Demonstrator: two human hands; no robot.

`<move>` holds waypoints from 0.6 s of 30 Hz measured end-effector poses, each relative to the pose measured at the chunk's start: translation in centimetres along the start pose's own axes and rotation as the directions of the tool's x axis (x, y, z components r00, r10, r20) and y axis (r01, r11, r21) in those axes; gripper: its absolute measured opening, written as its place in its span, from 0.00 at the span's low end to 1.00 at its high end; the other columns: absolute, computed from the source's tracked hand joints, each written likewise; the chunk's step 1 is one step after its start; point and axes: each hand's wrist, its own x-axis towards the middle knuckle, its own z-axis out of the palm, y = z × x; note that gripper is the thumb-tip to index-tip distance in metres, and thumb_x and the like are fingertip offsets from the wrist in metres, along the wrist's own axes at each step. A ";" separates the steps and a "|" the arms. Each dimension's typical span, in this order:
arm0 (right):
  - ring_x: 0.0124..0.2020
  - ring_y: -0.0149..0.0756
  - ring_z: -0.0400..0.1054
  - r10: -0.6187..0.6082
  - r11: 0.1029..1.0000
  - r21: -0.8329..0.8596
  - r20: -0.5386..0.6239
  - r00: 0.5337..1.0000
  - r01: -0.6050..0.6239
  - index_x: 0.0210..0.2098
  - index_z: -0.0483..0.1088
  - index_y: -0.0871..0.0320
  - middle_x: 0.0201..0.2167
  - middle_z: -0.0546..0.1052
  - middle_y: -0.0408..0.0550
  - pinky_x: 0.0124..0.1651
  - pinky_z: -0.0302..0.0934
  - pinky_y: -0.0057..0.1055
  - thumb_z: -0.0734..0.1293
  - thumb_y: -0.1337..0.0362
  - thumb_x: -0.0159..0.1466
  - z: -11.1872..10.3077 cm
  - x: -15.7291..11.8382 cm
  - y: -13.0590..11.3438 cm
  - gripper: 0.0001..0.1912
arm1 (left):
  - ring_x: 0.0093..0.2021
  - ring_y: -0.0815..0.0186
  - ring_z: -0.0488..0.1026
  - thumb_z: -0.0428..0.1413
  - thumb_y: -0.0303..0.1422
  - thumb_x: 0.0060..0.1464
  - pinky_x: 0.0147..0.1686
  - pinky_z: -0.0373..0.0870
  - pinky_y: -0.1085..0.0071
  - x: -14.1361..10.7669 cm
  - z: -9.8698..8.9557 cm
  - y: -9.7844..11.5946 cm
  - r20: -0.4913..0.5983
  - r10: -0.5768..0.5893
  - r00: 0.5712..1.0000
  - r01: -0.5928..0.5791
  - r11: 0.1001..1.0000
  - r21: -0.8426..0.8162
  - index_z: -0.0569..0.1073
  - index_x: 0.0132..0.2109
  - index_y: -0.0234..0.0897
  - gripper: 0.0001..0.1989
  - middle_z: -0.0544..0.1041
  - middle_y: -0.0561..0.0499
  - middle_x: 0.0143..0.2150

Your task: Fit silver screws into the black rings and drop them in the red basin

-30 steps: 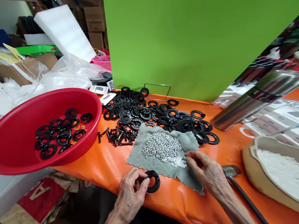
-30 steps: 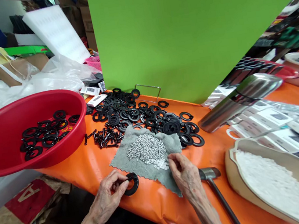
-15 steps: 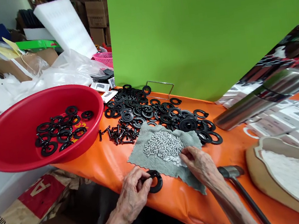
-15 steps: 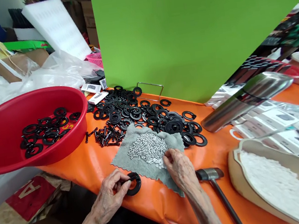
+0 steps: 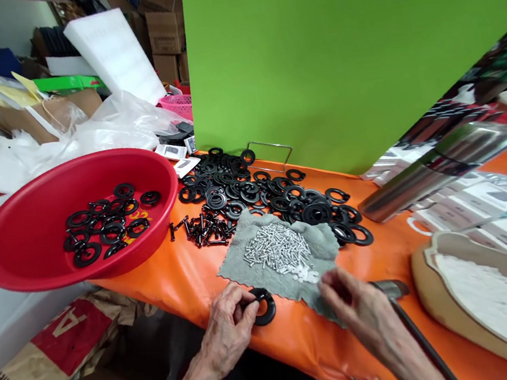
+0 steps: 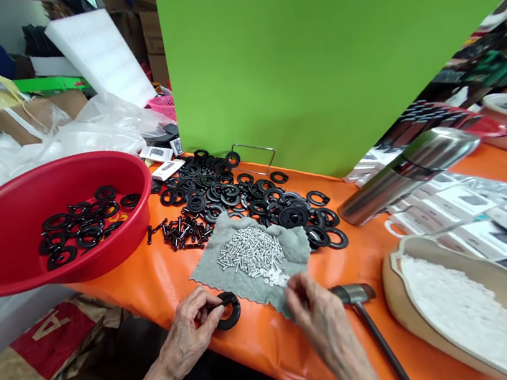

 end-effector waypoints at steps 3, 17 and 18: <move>0.18 0.35 0.66 -0.045 0.998 -0.041 0.028 0.999 0.046 0.24 0.60 0.51 0.19 0.71 0.44 0.21 0.59 0.30 0.56 0.56 0.61 1.2 -3.6 -0.5 0.12 | 0.26 0.69 0.60 0.49 0.31 0.59 0.29 0.58 0.73 -0.1 0.0 0.1 0.012 0.011 1.000 -0.012 0.999 0.033 0.70 0.32 0.36 0.09 0.66 0.53 0.29; 0.28 0.44 0.73 -0.048 0.997 0.055 -0.038 0.998 0.050 0.31 0.69 0.54 0.29 0.76 0.52 0.32 0.68 0.39 0.57 0.58 0.62 2.5 -4.5 0.3 0.12 | 0.28 0.69 0.63 0.52 0.37 0.57 0.30 0.60 0.73 -0.5 -0.4 1.0 0.088 -0.134 0.987 0.152 0.959 -0.241 0.71 0.34 0.34 0.10 0.68 0.52 0.29; 0.27 0.43 0.73 -0.028 0.995 0.093 -0.025 0.999 0.030 0.31 0.69 0.53 0.28 0.77 0.51 0.31 0.69 0.38 0.58 0.56 0.62 2.4 -4.6 0.5 0.12 | 0.28 0.69 0.64 0.53 0.39 0.56 0.30 0.61 0.72 -0.6 -0.5 1.2 0.111 -0.153 0.982 0.179 0.940 -0.291 0.71 0.35 0.34 0.11 0.69 0.52 0.29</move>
